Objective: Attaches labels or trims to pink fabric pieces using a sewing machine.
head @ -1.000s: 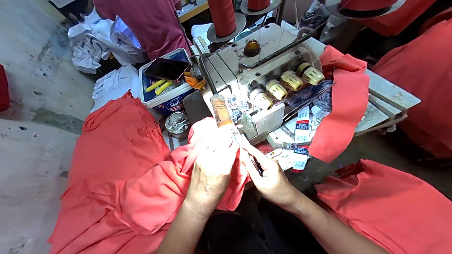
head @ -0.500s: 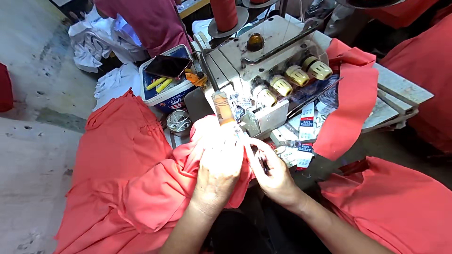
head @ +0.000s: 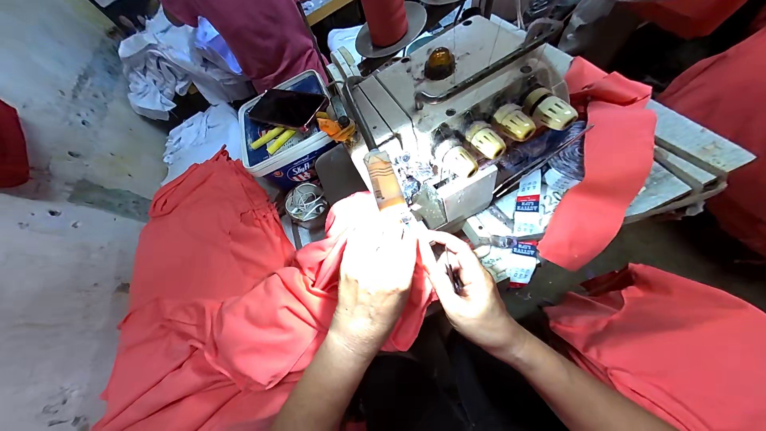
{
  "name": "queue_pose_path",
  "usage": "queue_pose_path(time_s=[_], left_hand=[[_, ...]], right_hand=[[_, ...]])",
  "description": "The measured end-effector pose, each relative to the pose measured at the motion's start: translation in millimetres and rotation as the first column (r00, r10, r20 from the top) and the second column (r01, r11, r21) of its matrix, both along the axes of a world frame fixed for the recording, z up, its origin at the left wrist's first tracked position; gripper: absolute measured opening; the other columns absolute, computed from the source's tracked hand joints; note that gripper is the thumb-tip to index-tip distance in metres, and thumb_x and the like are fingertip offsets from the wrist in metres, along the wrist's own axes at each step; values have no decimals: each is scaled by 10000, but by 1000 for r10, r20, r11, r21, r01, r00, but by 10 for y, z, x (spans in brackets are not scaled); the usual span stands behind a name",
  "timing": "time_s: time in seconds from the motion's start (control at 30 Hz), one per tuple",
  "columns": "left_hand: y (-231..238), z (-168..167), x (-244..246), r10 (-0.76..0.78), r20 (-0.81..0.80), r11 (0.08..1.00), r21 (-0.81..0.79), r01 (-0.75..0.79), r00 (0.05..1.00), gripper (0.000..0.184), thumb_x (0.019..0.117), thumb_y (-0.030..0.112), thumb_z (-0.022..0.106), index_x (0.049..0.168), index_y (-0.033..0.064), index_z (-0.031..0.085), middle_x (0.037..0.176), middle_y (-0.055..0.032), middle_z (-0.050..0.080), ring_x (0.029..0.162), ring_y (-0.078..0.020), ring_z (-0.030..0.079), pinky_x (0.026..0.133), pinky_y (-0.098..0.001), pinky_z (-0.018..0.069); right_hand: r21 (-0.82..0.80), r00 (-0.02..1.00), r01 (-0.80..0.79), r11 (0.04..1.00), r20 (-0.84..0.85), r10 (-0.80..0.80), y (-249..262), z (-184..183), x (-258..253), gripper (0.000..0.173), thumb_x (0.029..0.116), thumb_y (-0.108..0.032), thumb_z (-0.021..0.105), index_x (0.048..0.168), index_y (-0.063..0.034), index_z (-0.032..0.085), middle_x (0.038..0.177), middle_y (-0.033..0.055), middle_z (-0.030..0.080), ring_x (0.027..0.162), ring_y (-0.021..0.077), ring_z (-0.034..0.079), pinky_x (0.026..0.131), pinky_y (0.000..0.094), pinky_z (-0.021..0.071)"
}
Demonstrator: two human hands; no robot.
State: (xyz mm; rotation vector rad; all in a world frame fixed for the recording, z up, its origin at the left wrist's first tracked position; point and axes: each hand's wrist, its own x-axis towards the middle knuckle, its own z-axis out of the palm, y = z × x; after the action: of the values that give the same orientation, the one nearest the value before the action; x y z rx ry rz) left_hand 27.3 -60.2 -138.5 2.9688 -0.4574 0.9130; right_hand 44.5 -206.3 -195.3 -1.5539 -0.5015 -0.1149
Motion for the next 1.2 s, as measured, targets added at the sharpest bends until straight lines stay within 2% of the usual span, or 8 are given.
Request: queue_pose_path(time_s=[0.2,0.3,0.5,0.8,0.93,1.03,1.13,1.2], left_hand=[[-6,-12,6,10,17,1000,-24,-10,1000,194,964,64,595,995,50,786,1091,-124,759,1066,-280,712,895,-418,555],[-2,4,-6,2,-25,999,-36,-3,1000,211,964,50,584,1019,53,788,1141,-120,756,1147,-267,695,969,-421,533],[11,44,-76,1,-194,997,-77,-16,981,282,1020,207,527,1099,84,768,1222,-132,723,1243,-295,638,1078,-514,443],[-11,5,-95,28,-196,998,-47,-38,980,322,1004,250,518,1144,104,769,1274,-129,707,1283,-299,610,1101,-525,400],[11,-14,-62,51,-227,997,-39,-62,973,369,1028,272,483,1231,102,740,1336,-134,679,1319,-301,588,1118,-542,380],[49,-7,-39,22,-249,996,-84,-44,968,392,1037,278,456,1258,93,722,1356,-157,658,1326,-341,574,1066,-573,426],[-38,-3,-188,40,-280,987,-141,-83,959,501,975,389,455,1284,72,689,1425,-188,595,1405,-359,484,1147,-633,278],[-110,-58,-297,89,-253,988,-97,-117,963,516,913,382,515,1273,59,694,1260,-186,688,1207,-383,635,999,-690,384]], right_hand=[[-14,1000,7,1000,-9,-7,1,-21,0,403,928,-44,593,1299,110,556,797,-32,570,708,-79,499,686,69,434],[-14,1000,15,1000,2,-15,-4,-28,-8,382,936,-48,594,1290,95,564,792,-35,581,705,-80,511,690,72,444],[18,1000,26,1000,9,-26,-28,55,-62,356,940,-39,607,1257,116,561,887,1,644,799,-83,574,774,79,487],[-4,998,55,998,-5,-55,-2,15,-52,368,933,-48,609,1274,83,562,859,-21,627,751,-88,549,727,69,470],[20,998,57,998,-3,-57,34,10,16,350,936,-48,626,1264,56,565,855,-31,619,724,-85,541,701,73,471],[4,998,63,998,8,-63,70,42,91,324,932,-45,639,1236,43,566,867,-12,635,718,-73,565,693,86,492],[-23,995,99,995,-13,-99,98,119,137,347,918,-56,652,1247,24,573,783,-31,618,652,-70,556,635,90,484],[-13,996,81,997,-32,-82,92,142,147,355,907,-45,653,1247,13,569,785,-41,620,661,-64,577,639,99,505]])
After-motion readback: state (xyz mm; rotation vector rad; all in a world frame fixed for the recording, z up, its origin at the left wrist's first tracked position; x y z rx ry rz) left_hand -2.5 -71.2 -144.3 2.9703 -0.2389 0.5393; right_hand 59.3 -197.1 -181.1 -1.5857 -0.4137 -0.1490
